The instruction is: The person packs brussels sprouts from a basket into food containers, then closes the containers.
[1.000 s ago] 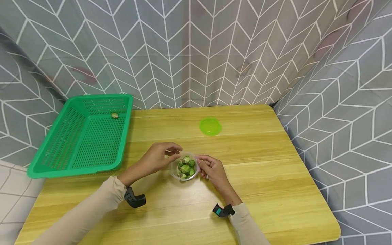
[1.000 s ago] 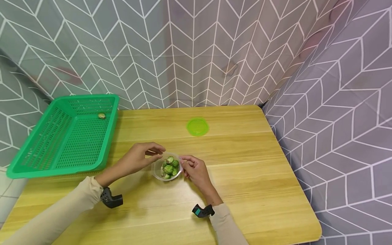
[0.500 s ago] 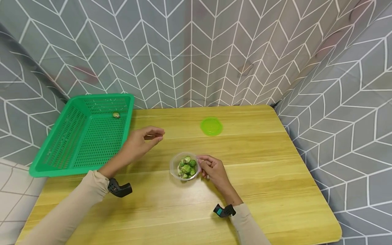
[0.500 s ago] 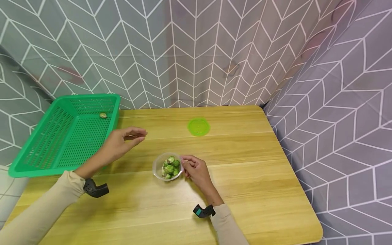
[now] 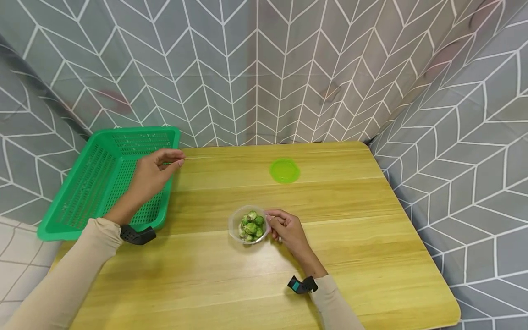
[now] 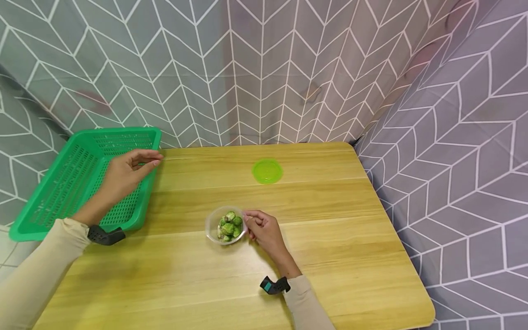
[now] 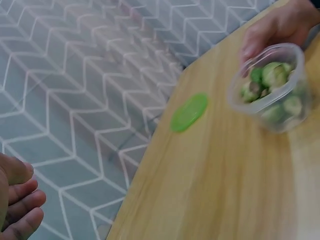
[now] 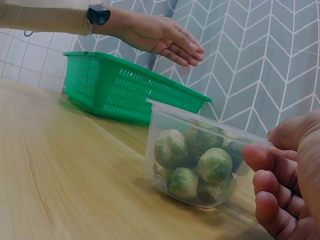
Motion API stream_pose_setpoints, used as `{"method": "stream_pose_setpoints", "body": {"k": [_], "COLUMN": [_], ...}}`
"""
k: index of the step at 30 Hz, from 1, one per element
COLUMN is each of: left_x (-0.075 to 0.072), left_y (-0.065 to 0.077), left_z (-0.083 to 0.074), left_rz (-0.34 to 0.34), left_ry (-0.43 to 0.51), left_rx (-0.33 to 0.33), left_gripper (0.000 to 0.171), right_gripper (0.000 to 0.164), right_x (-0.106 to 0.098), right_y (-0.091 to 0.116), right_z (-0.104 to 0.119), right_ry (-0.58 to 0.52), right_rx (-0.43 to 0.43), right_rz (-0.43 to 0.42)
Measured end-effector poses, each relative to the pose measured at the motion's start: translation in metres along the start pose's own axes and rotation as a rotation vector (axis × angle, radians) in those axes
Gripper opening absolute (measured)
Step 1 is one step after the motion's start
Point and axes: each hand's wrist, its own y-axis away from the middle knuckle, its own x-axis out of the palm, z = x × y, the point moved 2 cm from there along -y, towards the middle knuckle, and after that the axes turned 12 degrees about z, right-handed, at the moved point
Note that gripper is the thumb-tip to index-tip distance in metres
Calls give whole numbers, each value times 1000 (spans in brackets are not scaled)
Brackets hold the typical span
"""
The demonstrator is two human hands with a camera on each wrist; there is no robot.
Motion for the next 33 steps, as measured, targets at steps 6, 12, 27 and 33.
{"method": "stream_pose_setpoints", "body": {"k": [6, 12, 27, 33], "left_x": [-20, -31, -36, -37], "left_y": [-7, -12, -25, -29], "left_z": [19, 45, 98, 114], "left_rz": [-31, -91, -74, -61], "left_ry": [8, -53, -161, -165], "left_rx": [-51, -133, -272, -279], "left_gripper": [35, 40, 51, 48], "right_gripper": [25, 26, 25, 25], "right_x": [-1, -1, -3, -3], "right_y": [0, 0, -1, -1], "right_z": [-1, -3, -1, -2], "right_ry": [-5, -7, 12, 10], "right_rx": [-13, -13, 47, 45], "right_rz": [4, 6, 11, 21]}}
